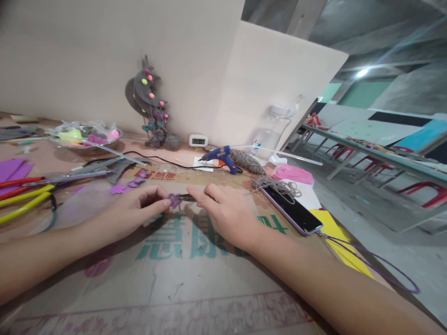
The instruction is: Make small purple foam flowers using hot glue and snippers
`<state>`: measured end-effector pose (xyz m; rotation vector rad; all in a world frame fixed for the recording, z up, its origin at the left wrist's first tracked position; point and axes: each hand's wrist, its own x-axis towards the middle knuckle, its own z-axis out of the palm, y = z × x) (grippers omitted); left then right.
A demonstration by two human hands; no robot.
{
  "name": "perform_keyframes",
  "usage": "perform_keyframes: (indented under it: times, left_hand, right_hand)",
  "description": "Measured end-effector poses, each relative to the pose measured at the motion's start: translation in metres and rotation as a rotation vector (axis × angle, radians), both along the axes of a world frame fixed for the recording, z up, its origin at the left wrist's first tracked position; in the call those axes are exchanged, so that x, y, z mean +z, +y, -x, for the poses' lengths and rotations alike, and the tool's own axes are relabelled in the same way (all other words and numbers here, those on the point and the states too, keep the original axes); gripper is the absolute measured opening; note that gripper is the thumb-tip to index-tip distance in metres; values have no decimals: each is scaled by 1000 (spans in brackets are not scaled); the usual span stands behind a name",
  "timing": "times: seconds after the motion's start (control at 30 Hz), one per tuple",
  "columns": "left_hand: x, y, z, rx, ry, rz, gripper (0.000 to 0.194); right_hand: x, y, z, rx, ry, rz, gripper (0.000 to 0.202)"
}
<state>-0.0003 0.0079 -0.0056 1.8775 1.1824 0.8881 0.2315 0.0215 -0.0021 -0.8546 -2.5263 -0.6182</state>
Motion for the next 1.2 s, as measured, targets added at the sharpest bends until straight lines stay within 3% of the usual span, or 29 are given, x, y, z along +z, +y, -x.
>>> perform_keyframes:
  times: [0.67,1.2]
  left_hand:
    - [1,0,-1,12,12,-9,17]
    - [1,0,0,-6,40,-9,18]
  right_hand:
    - [1,-3,-1,57,-5,17,40]
    - [-1,-4,2,-1,-72,9,40]
